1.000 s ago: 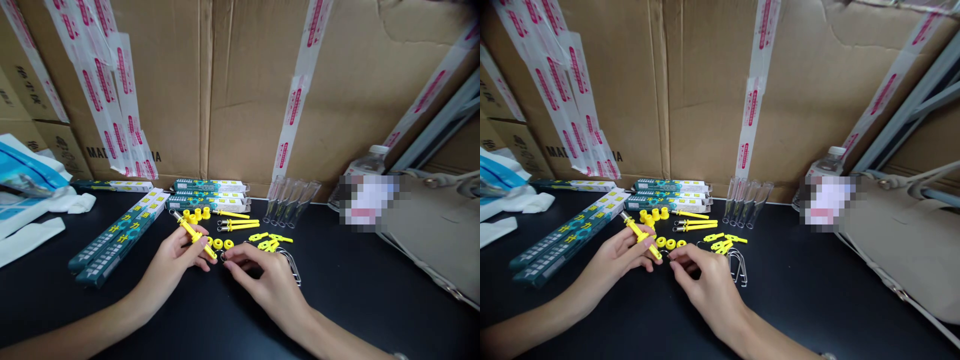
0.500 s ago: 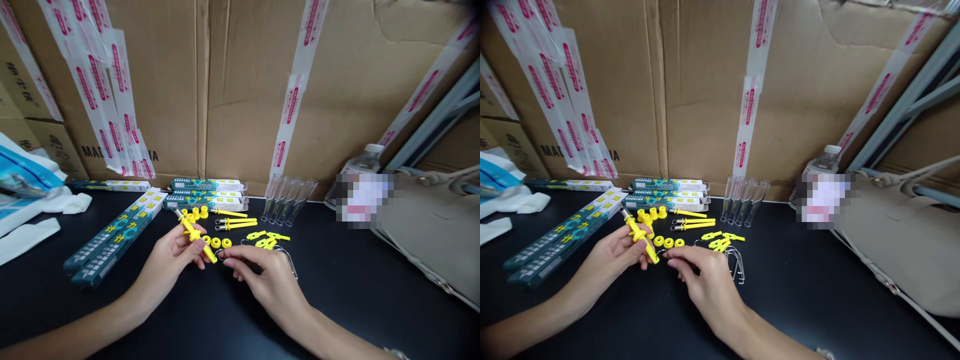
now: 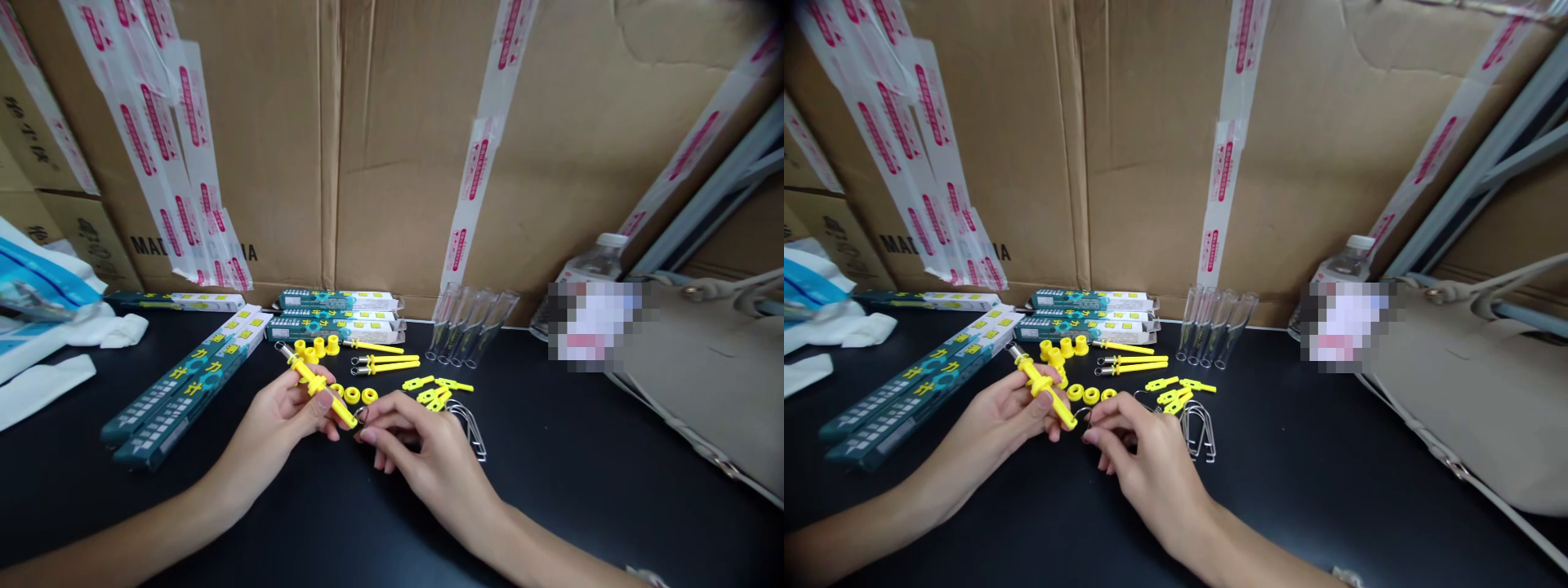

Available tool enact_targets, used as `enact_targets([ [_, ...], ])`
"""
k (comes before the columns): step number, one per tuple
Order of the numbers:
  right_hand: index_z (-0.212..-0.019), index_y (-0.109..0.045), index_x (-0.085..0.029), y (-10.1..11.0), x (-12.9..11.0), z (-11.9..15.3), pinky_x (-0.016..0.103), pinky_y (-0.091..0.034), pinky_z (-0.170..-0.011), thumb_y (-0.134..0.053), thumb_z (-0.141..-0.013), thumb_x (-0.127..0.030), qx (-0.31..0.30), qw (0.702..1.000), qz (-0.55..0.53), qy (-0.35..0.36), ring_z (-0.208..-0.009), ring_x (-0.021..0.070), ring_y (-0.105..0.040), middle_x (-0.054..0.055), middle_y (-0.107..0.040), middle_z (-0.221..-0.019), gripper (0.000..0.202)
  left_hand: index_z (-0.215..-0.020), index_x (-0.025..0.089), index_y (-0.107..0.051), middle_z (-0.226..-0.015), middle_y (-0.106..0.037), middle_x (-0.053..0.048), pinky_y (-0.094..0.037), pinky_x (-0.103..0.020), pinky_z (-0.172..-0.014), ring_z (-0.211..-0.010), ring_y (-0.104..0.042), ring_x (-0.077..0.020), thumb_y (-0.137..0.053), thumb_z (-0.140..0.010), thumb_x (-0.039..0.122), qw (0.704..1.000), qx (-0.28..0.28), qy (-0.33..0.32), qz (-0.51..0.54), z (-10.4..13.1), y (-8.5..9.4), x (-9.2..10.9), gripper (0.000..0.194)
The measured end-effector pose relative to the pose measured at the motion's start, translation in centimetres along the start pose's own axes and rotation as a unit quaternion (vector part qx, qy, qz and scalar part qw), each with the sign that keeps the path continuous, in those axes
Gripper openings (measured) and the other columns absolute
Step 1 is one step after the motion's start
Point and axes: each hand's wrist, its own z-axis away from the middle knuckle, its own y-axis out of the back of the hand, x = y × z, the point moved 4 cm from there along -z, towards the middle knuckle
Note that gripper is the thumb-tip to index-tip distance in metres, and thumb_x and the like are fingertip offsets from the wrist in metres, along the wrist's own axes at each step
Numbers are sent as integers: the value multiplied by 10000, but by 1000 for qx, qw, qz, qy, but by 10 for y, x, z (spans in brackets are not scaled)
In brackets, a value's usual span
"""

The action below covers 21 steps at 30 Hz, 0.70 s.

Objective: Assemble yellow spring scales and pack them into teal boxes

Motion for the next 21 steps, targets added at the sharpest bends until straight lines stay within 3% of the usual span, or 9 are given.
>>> enact_targets([
  [4,-861,-650,-198,2,-7,2,198,-511,-580,-611,-897,-192,-10,997,58,39,-578,112,-643,-27,-690,-714,54,-982,147,-596,-745,-672,6,-531,-272,-616,-615,-629,-134,-800,-698,527,1000,9,8,5,0,-2,2,516],
  [9,-972,-711,-239,3,-17,5,214,-532,-761,-580,-921,-125,-1,983,133,128,-803,133,-704,-11,-749,-917,181,-915,160,-604,-752,-693,-20,-535,-263,-597,-660,-634,-151,-751,-749,532,1000,-8,-7,-24,-1,-5,3,433],
  [16,-1060,-675,-218,6,-16,8,258,-576,-755,-530,-951,-133,41,966,171,190,-774,155,-700,33,-725,-901,200,-885,171,-588,-650,-666,17,-521,-251,-550,-561,-623,-135,-759,-720,548,998,-23,-10,-66,-1,-6,0,446],
  [21,-1055,-659,-170,4,-21,12,278,-571,-754,-494,-981,-136,3,936,239,258,-811,172,-694,67,-729,-929,184,-946,182,-552,-639,-650,41,-525,-260,-544,-529,-632,-136,-746,-747,526,997,-62,18,-52,0,-10,-6,443],
])
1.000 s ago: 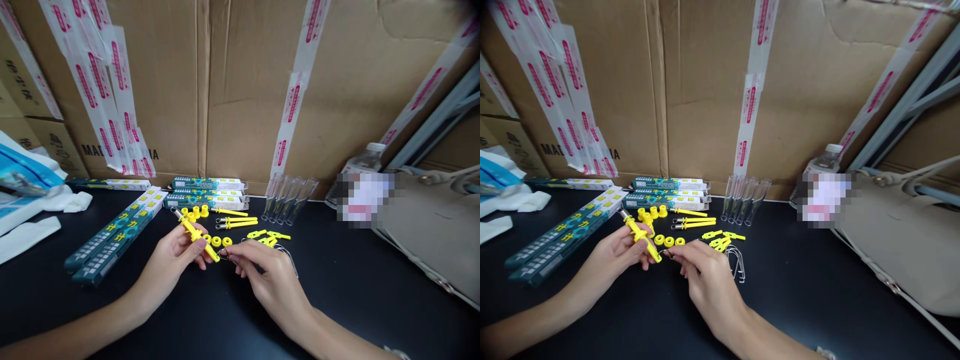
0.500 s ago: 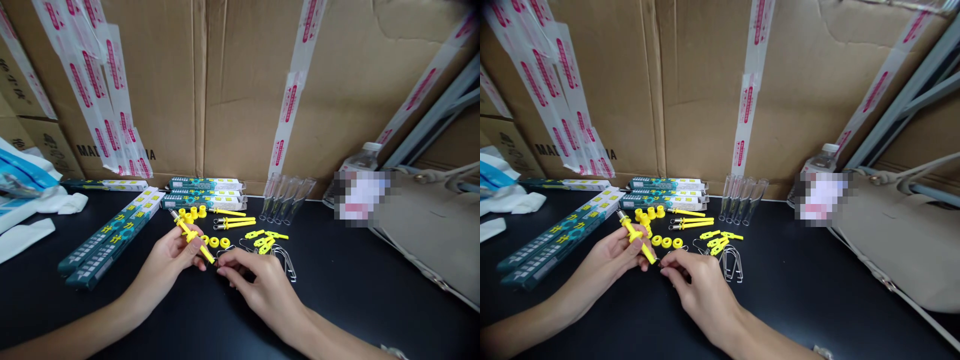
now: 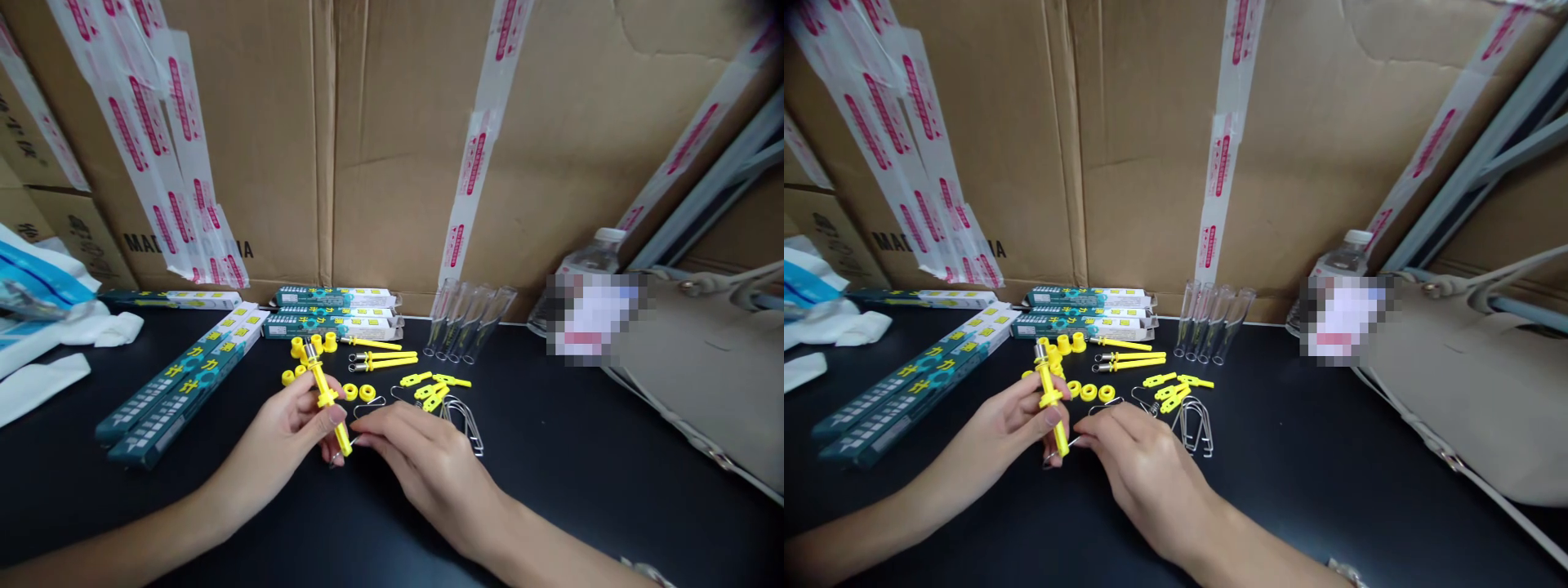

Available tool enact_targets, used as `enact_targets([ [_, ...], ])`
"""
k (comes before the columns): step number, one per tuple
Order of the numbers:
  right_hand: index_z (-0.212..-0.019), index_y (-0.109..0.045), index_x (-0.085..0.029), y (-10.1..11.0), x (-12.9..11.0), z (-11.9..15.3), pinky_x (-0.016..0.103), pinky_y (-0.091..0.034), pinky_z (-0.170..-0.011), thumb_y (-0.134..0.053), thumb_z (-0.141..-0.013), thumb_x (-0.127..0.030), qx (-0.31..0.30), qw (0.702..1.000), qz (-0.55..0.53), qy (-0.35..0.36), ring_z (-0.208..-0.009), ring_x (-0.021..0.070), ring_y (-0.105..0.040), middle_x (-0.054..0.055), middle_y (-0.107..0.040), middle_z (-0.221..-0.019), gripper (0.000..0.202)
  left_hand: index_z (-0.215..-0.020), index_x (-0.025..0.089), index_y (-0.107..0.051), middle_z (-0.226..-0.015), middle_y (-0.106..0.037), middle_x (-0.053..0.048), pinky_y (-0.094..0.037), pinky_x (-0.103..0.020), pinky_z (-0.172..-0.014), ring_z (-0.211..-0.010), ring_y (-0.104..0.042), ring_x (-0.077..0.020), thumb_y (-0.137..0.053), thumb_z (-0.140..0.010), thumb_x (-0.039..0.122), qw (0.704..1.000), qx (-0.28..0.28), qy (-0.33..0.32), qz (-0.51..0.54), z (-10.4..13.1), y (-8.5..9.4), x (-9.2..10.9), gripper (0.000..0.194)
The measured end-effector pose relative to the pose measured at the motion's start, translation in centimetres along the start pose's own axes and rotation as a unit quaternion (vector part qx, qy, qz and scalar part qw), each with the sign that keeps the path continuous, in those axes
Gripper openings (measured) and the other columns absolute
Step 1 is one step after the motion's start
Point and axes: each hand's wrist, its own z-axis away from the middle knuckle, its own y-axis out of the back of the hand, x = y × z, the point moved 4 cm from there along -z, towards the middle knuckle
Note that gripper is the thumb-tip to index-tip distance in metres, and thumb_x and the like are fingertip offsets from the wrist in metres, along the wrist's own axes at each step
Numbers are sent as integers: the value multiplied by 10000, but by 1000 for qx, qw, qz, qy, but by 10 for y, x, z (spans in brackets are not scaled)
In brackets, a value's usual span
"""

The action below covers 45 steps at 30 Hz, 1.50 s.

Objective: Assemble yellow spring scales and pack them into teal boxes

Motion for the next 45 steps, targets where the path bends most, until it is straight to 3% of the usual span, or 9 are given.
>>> enact_targets([
  [4,-1039,-650,-137,2,-4,0,301,-559,-733,-486,-995,-154,-13,995,76,59,-820,193,-684,85,-733,-934,171,-963,179,-555,-704,-655,41,-539,-268,-598,-568,-658,-135,-744,-766,484,1000,-4,-8,2,0,-1,1,409],
  [9,-1072,-636,-100,0,-7,-1,314,-549,-724,-462,-995,-121,-20,981,158,114,-821,206,-675,108,-722,-917,191,-959,174,-533,-670,-638,54,-443,-226,-490,-443,-634,-112,-713,-797,482,1000,-12,-6,-11,0,1,3,392],
  [18,-850,-642,-134,-5,-15,-2,297,-467,-563,-504,-963,-160,-19,926,312,212,-697,188,-596,31,-639,-727,180,-966,157,-552,-616,-585,62,-347,-192,-427,-402,-564,-73,-687,-807,548,999,-50,6,-21,0,-1,2,444],
  [25,-807,-620,-136,-6,-19,-1,291,-410,-526,-497,-960,-153,3,916,329,228,-683,187,-542,8,-556,-658,197,-882,153,-549,-620,-549,75,-332,-164,-414,-403,-509,-35,-693,-812,548,997,-69,19,6,-1,0,2,426],
  [30,-820,-616,-123,-6,-20,2,303,-390,-540,-509,-938,-114,6,910,343,232,-677,189,-526,15,-543,-672,159,-934,130,-569,-664,-585,52,-371,-154,-442,-446,-572,-48,-717,-788,548,996,-85,19,-27,0,0,13,467],
  [34,-824,-613,-122,-6,-19,4,303,-376,-538,-515,-931,-106,6,907,349,234,-672,187,-516,14,-528,-670,146,-933,124,-570,-723,-568,56,-444,-156,-475,-449,-529,-20,-749,-754,546,996,-75,33,-27,-1,0,17,491],
  [37,-810,-607,-130,-6,-18,4,301,-361,-527,-514,-934,-111,5,909,346,233,-670,184,-511,12,-521,-668,156,-918,130,-559,-731,-554,62,-490,-170,-495,-443,-516,-14,-747,-745,561,995,-85,37,-24,-1,-1,18,501],
  [45,-787,-593,-138,-6,-16,4,306,-339,-526,-504,-939,-102,-4,914,335,230,-657,182,-498,11,-508,-655,179,-917,131,-545,-701,-546,65,-458,-143,-459,-439,-540,-20,-759,-724,573,995,-94,42,-5,-2,0,11,528],
])
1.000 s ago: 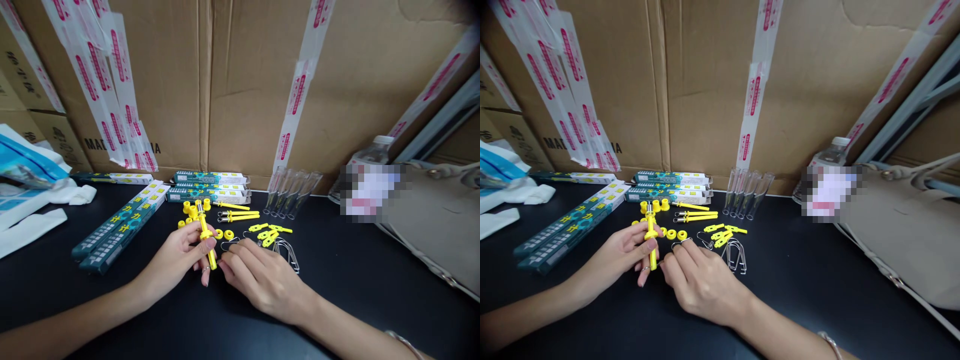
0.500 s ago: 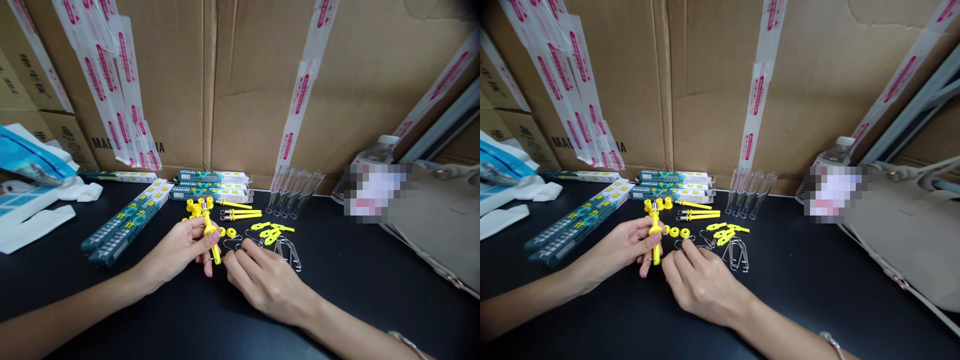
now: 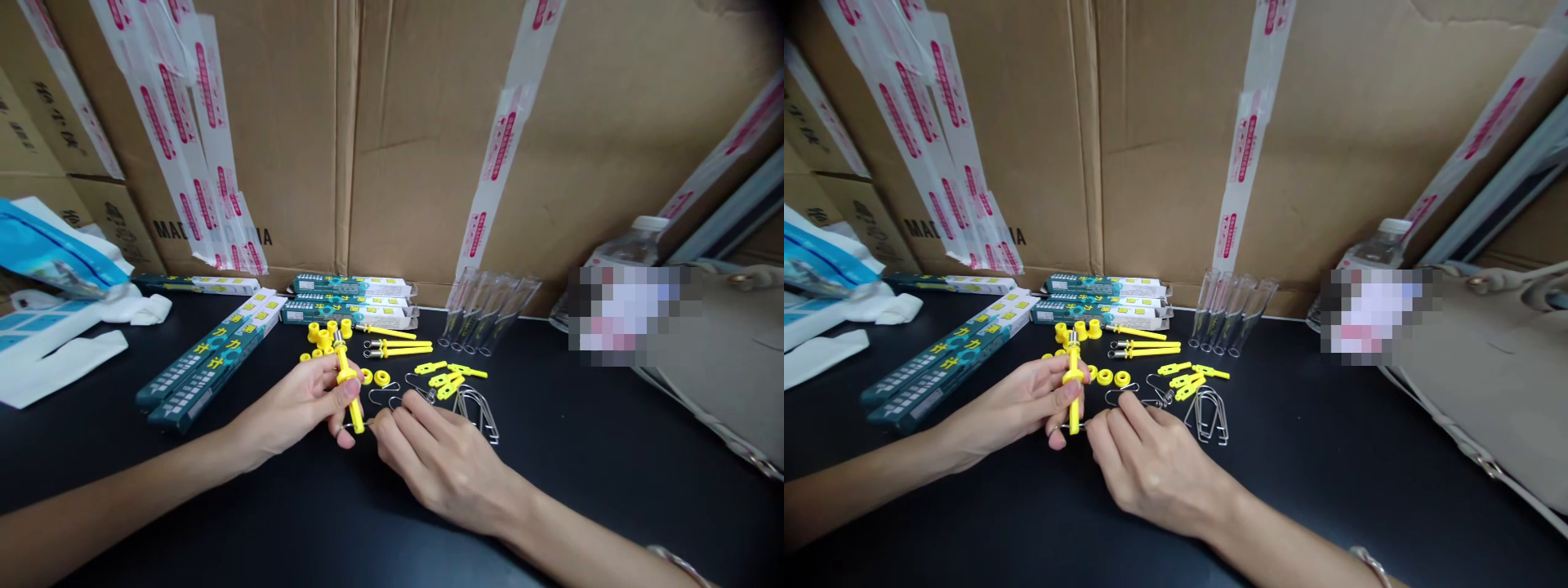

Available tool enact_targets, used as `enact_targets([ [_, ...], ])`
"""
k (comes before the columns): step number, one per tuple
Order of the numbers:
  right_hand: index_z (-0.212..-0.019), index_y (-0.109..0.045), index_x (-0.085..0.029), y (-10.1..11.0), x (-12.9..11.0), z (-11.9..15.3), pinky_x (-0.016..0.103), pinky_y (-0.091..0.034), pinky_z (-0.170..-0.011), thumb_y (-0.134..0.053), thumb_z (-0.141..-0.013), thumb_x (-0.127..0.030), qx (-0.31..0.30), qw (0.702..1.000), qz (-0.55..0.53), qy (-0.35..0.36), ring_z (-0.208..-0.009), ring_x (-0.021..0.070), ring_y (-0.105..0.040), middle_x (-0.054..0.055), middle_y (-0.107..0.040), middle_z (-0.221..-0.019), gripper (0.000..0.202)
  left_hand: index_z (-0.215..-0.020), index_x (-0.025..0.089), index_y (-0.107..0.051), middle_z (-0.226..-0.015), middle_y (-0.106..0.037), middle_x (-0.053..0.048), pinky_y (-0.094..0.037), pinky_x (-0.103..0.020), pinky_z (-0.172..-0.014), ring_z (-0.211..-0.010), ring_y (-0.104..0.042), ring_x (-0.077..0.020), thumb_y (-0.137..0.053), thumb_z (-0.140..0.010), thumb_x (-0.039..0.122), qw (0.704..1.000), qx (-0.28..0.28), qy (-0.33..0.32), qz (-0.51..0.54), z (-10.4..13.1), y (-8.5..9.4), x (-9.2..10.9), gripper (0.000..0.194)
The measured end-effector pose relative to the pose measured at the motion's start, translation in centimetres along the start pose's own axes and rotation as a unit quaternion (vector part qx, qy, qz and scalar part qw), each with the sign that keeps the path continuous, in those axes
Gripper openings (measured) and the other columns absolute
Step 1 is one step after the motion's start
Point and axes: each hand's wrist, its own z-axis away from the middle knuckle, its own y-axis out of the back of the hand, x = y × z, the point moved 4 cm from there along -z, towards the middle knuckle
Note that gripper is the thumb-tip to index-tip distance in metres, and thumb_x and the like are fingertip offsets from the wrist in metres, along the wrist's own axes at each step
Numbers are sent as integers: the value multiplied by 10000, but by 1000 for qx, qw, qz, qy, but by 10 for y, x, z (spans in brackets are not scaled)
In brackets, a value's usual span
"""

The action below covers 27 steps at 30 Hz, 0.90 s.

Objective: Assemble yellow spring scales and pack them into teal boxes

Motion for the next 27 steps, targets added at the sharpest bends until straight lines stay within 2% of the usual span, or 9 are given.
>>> enact_targets([
  [9,-779,-589,-140,1,-1,-3,307,-335,-521,-479,-954,-91,9,1000,-9,-17,-654,181,-503,9,-515,-645,212,-931,128,-542,-760,-573,47,-438,-138,-434,-429,-565,-21,-733,-734,592,999,17,-7,-28,1,0,3,539],
  [14,-758,-580,-144,3,-2,-5,305,-329,-510,-448,-976,-104,21,999,-16,-21,-631,171,-488,5,-512,-624,258,-941,137,-537,-752,-554,58,-468,-161,-445,-419,-548,-24,-731,-744,581,999,18,-11,-24,3,-2,3,523],
  [19,-727,-565,-151,5,-2,-4,306,-308,-495,-432,-980,-93,23,999,-13,-23,-617,162,-474,6,-520,-626,292,-897,136,-539,-761,-572,37,-402,-147,-412,-432,-568,-35,-732,-730,601,1000,20,-7,-21,1,0,1,530],
  [27,-712,-555,-158,4,-3,-5,314,-298,-503,-447,-979,-97,17,1000,-20,-18,-606,159,-458,-1,-496,-615,294,-859,142,-538,-802,-581,29,-389,-148,-393,-393,-555,-23,-753,-680,632,1000,14,-3,-12,-1,0,-3,564],
])
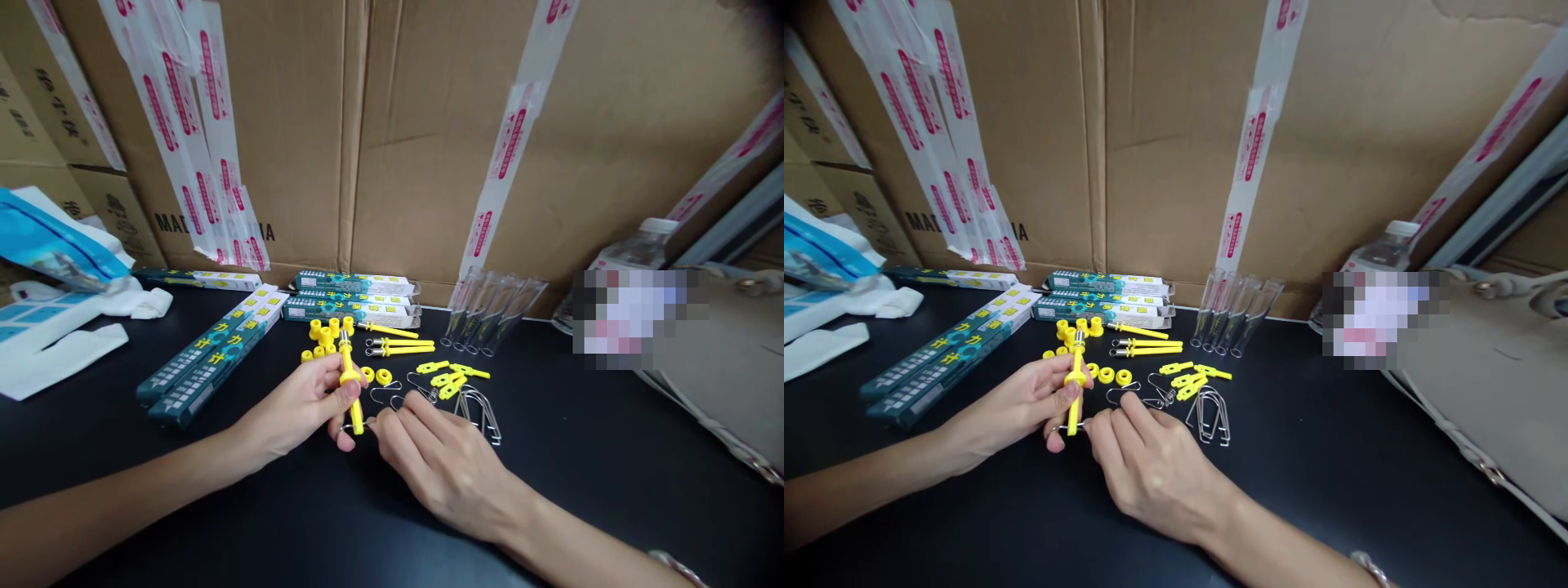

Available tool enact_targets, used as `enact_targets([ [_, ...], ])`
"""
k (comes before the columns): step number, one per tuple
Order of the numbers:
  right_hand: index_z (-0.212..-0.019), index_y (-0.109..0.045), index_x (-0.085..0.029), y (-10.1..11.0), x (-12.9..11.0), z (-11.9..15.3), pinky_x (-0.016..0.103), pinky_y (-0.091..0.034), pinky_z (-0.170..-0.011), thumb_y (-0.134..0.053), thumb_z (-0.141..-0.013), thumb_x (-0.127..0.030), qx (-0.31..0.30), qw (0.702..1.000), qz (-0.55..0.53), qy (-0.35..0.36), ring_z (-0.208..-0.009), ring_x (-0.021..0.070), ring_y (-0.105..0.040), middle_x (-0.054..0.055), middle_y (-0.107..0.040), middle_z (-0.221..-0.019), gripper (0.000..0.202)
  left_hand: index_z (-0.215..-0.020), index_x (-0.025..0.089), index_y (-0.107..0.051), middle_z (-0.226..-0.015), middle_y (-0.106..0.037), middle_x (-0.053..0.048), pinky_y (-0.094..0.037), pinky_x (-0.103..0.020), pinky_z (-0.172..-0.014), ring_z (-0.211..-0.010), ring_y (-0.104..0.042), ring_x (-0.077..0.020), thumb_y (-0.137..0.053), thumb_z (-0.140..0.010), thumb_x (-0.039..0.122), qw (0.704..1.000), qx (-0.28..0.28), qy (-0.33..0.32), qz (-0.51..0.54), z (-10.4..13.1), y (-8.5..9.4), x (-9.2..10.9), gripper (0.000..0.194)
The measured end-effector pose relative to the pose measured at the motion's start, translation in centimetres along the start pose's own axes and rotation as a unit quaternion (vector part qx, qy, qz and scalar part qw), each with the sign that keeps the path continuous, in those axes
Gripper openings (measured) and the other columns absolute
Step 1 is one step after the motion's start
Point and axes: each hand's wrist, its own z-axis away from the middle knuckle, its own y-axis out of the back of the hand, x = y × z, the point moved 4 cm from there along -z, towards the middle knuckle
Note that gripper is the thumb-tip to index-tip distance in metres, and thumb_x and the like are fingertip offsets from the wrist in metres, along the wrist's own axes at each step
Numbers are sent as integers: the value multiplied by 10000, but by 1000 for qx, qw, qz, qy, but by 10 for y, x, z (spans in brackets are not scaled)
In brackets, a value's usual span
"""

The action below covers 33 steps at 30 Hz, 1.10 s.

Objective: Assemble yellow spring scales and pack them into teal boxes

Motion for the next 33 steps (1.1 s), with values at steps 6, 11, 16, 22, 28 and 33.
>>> enact_targets([
  [6,-720,-562,-151,1,-1,0,315,-301,-499,-463,-969,-89,6,1000,5,3,-602,161,-459,3,-505,-614,275,-833,140,-513,-832,-583,21,-417,-151,-403,-393,-556,-18,-754,-659,648,1000,13,4,-7,0,-1,3,589],
  [11,-736,-579,-138,2,-2,0,314,-307,-488,-452,-972,-86,15,1000,14,9,-597,161,-471,12,-534,-626,273,-853,141,-518,-854,-593,13,-421,-151,-402,-398,-553,-14,-754,-675,629,1000,9,2,-8,1,-1,3,570],
  [16,-714,-575,-141,1,-1,-1,313,-309,-474,-439,-976,-78,10,1000,9,8,-575,155,-470,7,-523,-609,302,-836,139,-528,-803,-577,32,-433,-161,-410,-398,-549,-19,-769,-682,596,1000,10,-6,8,2,-2,3,538],
  [22,-714,-573,-138,3,-2,0,306,-323,-472,-454,-971,-75,19,999,22,13,-572,154,-484,7,-524,-604,290,-823,135,-535,-757,-572,38,-390,-153,-397,-407,-551,-22,-777,-707,555,999,17,-4,29,3,-3,2,499],
  [28,-704,-552,-155,1,-2,0,309,-314,-470,-435,-983,-92,12,1000,17,8,-574,151,-477,2,-516,-607,308,-898,139,-548,-685,-546,66,-451,-179,-436,-425,-536,-36,-765,-726,557,999,14,4,32,3,-3,-1,501],
  [33,-682,-525,-168,0,-1,0,318,-283,-456,-441,-988,-101,6,1000,13,3,-574,149,-472,-6,-492,-595,324,-851,140,-528,-677,-529,78,-448,-180,-443,-410,-541,-32,-760,-692,608,1000,11,12,20,3,-3,1,547],
])
